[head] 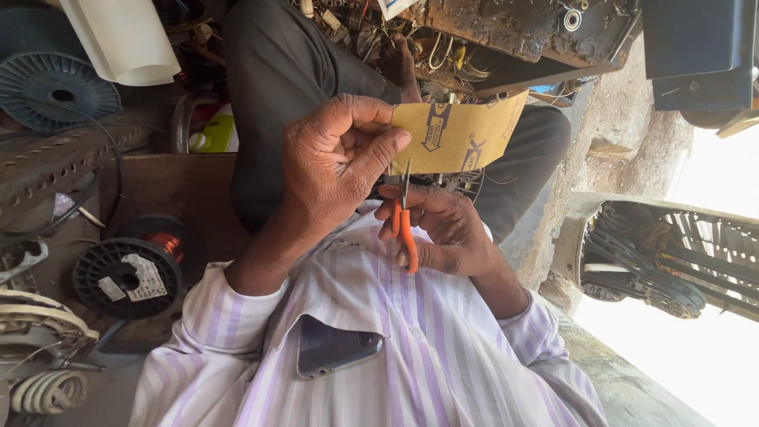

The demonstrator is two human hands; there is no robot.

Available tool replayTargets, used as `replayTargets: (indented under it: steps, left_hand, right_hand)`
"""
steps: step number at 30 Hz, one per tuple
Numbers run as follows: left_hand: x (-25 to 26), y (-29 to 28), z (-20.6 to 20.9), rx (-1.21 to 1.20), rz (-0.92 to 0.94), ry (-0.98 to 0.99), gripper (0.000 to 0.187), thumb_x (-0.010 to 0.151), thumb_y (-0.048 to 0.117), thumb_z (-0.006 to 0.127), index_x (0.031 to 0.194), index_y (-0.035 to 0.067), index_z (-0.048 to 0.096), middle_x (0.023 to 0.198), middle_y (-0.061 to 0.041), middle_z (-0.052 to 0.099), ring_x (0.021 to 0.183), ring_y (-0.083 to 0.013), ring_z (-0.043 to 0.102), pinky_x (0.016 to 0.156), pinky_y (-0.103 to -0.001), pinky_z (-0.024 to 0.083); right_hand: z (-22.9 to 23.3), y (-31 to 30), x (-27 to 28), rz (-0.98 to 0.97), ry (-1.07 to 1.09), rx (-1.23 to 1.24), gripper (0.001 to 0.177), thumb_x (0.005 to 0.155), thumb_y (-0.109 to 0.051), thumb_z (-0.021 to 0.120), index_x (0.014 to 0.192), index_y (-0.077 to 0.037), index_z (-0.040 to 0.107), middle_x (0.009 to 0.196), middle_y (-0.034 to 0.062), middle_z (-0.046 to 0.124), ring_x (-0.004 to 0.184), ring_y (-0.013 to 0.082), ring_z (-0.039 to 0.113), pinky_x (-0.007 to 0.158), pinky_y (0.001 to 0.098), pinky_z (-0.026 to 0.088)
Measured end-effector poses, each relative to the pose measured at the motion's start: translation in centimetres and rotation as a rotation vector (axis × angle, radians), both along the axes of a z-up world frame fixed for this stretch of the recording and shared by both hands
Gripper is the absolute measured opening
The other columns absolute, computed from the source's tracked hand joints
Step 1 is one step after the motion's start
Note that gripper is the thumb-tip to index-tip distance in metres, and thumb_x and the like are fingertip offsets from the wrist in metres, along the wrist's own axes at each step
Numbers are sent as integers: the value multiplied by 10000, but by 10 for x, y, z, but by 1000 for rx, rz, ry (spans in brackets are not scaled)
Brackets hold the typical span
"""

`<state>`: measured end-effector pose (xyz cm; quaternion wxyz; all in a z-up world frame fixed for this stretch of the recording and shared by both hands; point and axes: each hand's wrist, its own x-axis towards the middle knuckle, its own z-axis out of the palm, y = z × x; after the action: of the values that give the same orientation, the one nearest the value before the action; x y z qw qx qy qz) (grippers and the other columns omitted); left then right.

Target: The person sits on the floor and manually winds copper wire around the slots of a motor stator. They use a cardboard template to guide the winding process and scissors to cut the wire. The person repeatedly winds, cuts, and adjusts the wire on the stator component.

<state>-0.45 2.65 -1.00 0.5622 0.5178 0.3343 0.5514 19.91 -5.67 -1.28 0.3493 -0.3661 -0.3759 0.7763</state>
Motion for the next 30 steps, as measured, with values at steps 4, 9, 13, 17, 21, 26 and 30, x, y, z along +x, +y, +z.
replayTargets:
  steps: [4, 9, 13, 17, 21, 26, 30]
  left_hand:
    - [-1, -1, 2, 32, -3, 46, 149, 1015, -37, 742, 1128, -39, 645, 993, -120, 744, 931, -119, 749, 832, -260, 657]
    - [-2, -1, 3, 7, -36, 4, 140, 1025, -34, 728, 1135, -46, 642, 1004, -123, 745, 946, -120, 749, 838, -260, 656]
    - [-2, 0, 2, 9, -33, 23, 140, 1019, -38, 734, 1127, -51, 645, 1012, -128, 741, 951, -122, 745, 845, -264, 654]
    - [-2, 0, 0, 2, -41, 8, 138, 1020, -39, 731, 1125, -48, 641, 1018, -125, 734, 960, -123, 741, 860, -267, 653]
    - [-2, 1, 1, -4, -58, 13, 133, 1022, -41, 726, 1120, -46, 637, 1021, -121, 730, 972, -127, 741, 871, -268, 652]
    - [-4, 0, 4, -17, -55, 34, 127, 1018, -40, 722, 1112, -46, 637, 1002, -109, 731, 930, -108, 735, 832, -247, 640]
    - [-4, 2, 8, -41, -48, 39, 119, 1011, -33, 719, 1099, -44, 639, 983, -93, 733, 892, -85, 724, 789, -227, 620]
  right_hand:
    - [0, 2, 0, 30, -38, 121, 768, 831, 5, 852, 1507, 67, 494, 1265, 130, 679, 1095, 201, 696, 1021, 354, 561]
    - [-2, 4, 1, 35, -40, 123, 758, 827, 11, 858, 1497, 62, 508, 1256, 128, 680, 1082, 197, 699, 1005, 349, 566]
    - [-2, 4, 1, 28, -28, 114, 744, 828, 15, 851, 1490, 63, 516, 1252, 128, 683, 1078, 198, 704, 1003, 350, 571]
    - [0, 2, 1, 20, -12, 119, 743, 821, 23, 849, 1485, 61, 518, 1249, 132, 688, 1072, 202, 711, 998, 353, 576]
    - [0, 2, 2, 27, -8, 118, 753, 818, 30, 845, 1494, 56, 515, 1246, 131, 682, 1074, 201, 706, 1000, 352, 572]
    - [-5, -3, 0, 13, 31, 90, 678, 881, 25, 802, 1494, 43, 512, 1217, 129, 690, 1022, 200, 730, 934, 355, 604]
    - [-9, -5, -1, 10, 37, 21, 632, 912, -9, 774, 1488, 35, 518, 1162, 125, 700, 976, 184, 738, 870, 346, 617]
